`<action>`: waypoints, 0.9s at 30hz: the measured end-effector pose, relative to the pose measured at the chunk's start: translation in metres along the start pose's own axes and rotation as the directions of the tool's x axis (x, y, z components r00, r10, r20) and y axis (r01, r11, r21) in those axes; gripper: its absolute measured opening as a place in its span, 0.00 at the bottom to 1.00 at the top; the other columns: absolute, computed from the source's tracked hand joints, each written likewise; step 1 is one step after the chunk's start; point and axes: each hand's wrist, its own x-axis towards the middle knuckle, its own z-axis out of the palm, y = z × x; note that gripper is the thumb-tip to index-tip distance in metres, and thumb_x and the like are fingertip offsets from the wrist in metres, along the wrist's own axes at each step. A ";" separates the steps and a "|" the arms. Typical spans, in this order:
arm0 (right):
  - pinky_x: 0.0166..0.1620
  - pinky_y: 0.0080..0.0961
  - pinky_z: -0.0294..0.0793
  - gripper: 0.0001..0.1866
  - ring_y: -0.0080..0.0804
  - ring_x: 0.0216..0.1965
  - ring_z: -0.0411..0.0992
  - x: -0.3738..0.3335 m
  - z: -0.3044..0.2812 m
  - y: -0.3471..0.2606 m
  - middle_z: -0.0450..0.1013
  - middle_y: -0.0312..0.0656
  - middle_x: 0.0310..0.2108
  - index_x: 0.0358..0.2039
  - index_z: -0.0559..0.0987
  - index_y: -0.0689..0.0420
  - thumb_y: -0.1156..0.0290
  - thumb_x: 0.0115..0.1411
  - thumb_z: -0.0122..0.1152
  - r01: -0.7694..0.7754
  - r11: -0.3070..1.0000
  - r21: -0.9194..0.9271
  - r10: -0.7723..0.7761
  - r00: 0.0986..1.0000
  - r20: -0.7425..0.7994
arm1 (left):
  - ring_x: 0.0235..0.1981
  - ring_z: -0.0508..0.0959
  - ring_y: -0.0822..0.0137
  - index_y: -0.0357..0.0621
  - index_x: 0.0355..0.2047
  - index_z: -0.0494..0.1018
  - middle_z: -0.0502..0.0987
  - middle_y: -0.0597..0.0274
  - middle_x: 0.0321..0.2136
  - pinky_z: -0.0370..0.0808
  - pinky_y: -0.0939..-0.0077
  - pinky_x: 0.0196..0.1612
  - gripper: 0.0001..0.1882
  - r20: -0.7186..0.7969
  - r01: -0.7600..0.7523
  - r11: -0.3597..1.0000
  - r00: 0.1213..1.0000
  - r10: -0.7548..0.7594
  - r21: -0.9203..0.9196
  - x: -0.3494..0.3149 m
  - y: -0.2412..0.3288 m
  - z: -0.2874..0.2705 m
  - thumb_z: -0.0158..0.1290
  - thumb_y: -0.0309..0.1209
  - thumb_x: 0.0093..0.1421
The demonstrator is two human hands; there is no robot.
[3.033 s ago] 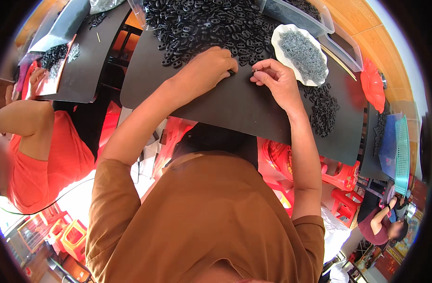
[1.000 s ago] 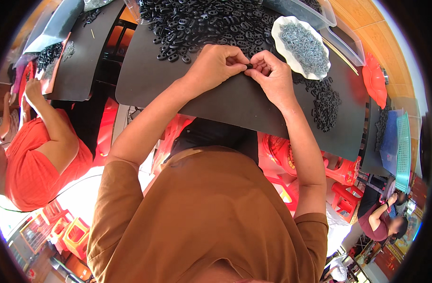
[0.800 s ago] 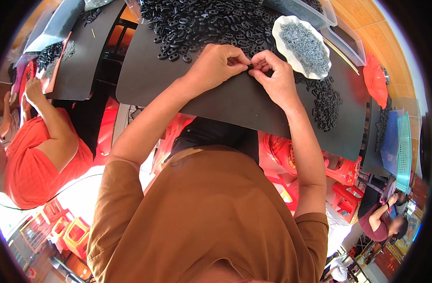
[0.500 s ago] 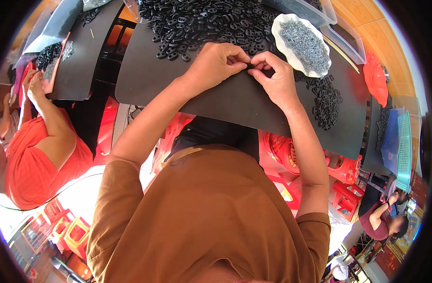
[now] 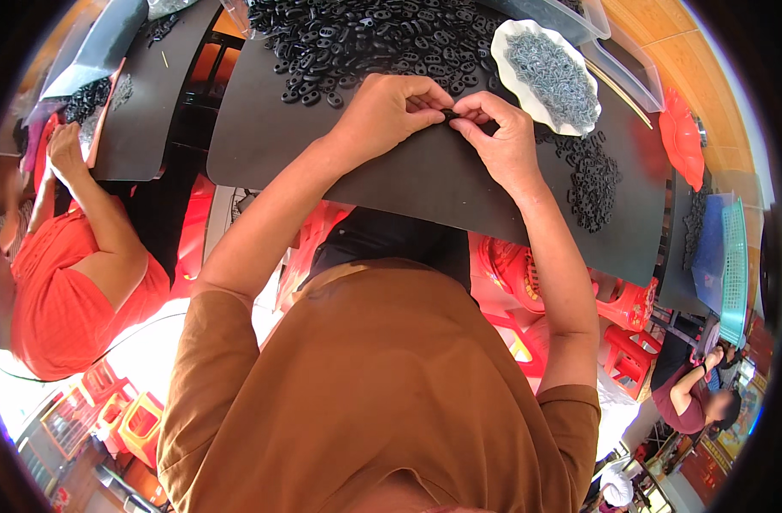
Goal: The person sits at a table and repeatedly picks up small black plastic hair clips and metal pins. They insert the pins into the clips by hand and place the assembled units into a pile on the table. The process is repetitive and involves fine motor manipulation of small components.
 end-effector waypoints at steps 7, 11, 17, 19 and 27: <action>0.37 0.21 0.77 0.10 0.24 0.30 0.76 -0.001 0.001 0.002 0.77 0.38 0.29 0.32 0.79 0.61 0.84 0.49 0.68 0.034 0.999 0.023 -0.033 0.999 -0.003 | 0.30 0.82 0.75 0.38 0.36 0.81 0.82 0.62 0.27 0.79 0.80 0.35 0.06 0.010 0.024 1.000 1.000 -0.024 0.007 -0.001 0.001 0.000 0.60 0.23 0.57; 0.37 0.21 0.76 0.09 0.26 0.31 0.76 -0.002 0.001 0.003 0.76 0.38 0.28 0.30 0.79 0.62 0.85 0.48 0.68 0.026 0.999 0.044 -0.026 1.000 -0.015 | 0.31 0.81 0.75 0.36 0.34 0.81 0.82 0.63 0.29 0.79 0.80 0.36 0.05 0.013 -0.002 1.000 1.000 0.002 -0.015 -0.001 -0.003 0.002 0.60 0.22 0.57; 0.39 0.23 0.76 0.09 0.30 0.33 0.76 -0.002 0.000 0.003 0.77 0.38 0.29 0.29 0.79 0.62 0.85 0.47 0.69 0.102 0.995 -0.012 -0.102 0.995 -0.009 | 0.30 0.80 0.76 0.35 0.33 0.81 0.81 0.63 0.30 0.78 0.81 0.36 0.04 0.024 -0.032 0.999 0.999 0.033 -0.020 0.000 -0.005 0.002 0.60 0.21 0.56; 0.39 0.24 0.76 0.09 0.31 0.33 0.76 -0.002 -0.001 0.002 0.78 0.38 0.30 0.29 0.79 0.61 0.84 0.47 0.70 0.121 0.992 -0.027 -0.122 0.992 -0.012 | 0.30 0.80 0.76 0.36 0.33 0.81 0.81 0.63 0.30 0.78 0.81 0.36 0.04 0.022 -0.039 0.999 0.999 0.039 -0.014 -0.001 -0.005 0.002 0.60 0.20 0.55; 0.37 0.25 0.75 0.09 0.33 0.32 0.76 -0.003 0.001 0.004 0.78 0.38 0.29 0.27 0.78 0.61 0.85 0.47 0.69 0.176 0.983 -0.044 -0.177 0.984 -0.010 | 0.29 0.79 0.76 0.36 0.31 0.81 0.81 0.64 0.30 0.77 0.82 0.34 0.04 0.033 -0.063 0.998 0.998 0.062 0.013 -0.001 -0.005 0.001 0.61 0.20 0.54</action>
